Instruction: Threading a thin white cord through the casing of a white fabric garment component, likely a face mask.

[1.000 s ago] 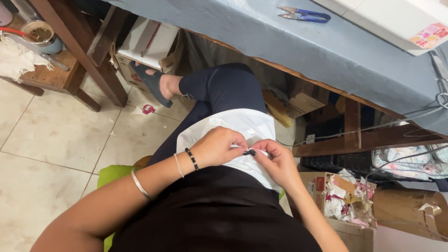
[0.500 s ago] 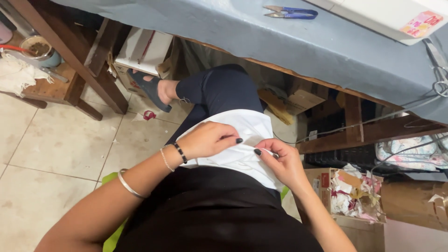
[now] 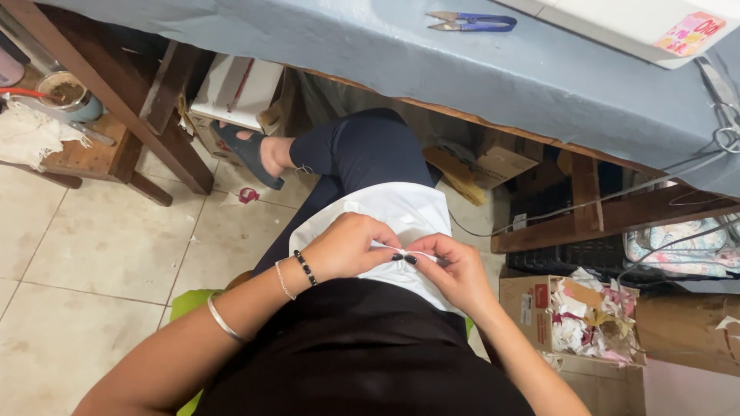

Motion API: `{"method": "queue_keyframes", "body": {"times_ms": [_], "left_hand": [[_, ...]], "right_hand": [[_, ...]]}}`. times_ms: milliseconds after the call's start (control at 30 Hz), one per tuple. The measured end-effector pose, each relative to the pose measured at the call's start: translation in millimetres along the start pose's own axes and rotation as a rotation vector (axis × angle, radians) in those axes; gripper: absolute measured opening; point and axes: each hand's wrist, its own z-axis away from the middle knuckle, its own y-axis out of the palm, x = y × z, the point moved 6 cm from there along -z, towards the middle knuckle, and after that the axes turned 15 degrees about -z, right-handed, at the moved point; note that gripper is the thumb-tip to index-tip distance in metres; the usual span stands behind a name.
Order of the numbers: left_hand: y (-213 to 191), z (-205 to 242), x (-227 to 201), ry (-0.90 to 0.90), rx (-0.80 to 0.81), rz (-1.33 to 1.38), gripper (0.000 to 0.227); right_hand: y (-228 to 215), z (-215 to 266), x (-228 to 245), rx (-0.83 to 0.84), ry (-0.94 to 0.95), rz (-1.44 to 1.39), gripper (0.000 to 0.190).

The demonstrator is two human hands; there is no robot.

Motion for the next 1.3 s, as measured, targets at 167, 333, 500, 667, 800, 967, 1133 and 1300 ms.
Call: {"method": "queue_keyframes", "body": {"times_ms": [167, 333, 500, 667, 800, 967, 1133, 1300], "left_hand": [[-0.7, -3.6, 9.5, 0.021, 0.069, 0.193, 0.025], [16.5, -10.6, 10.3, 0.06, 0.122, 0.291, 0.037], [18.9, -13.2, 13.2, -0.02, 0.071, 0.244, 0.049], [-7.1, -4.9, 4.7, 0.008, 0.062, 0.219, 0.047], [-21.9, 4.7, 6.9, 0.038, 0.068, 0.052, 0.026], [-0.9, 1.6, 9.4, 0.08, -0.038, 0.04, 0.018], [11.0, -1.5, 5.2, 0.13, -0.116, -0.104, 0.012], [0.1, -2.8, 1.0, 0.17, -0.121, -0.151, 0.011]], "right_hand": [[-7.0, -4.4, 1.6, 0.153, 0.006, -0.1, 0.021], [-7.1, -5.0, -15.9, 0.196, 0.029, -0.184, 0.024], [-5.9, -6.5, 9.7, 0.197, -0.137, 0.074, 0.017], [-9.9, -3.5, 8.5, 0.138, -0.126, 0.078, 0.016], [-11.5, -1.6, 1.7, 0.122, -0.078, 0.054, 0.016], [-3.0, -2.7, 5.7, 0.119, -0.048, 0.034, 0.016], [-5.7, -1.3, 4.6, 0.081, -0.028, 0.04, 0.017], [-36.6, 2.6, -17.9, 0.011, 0.027, 0.118, 0.01]]}}
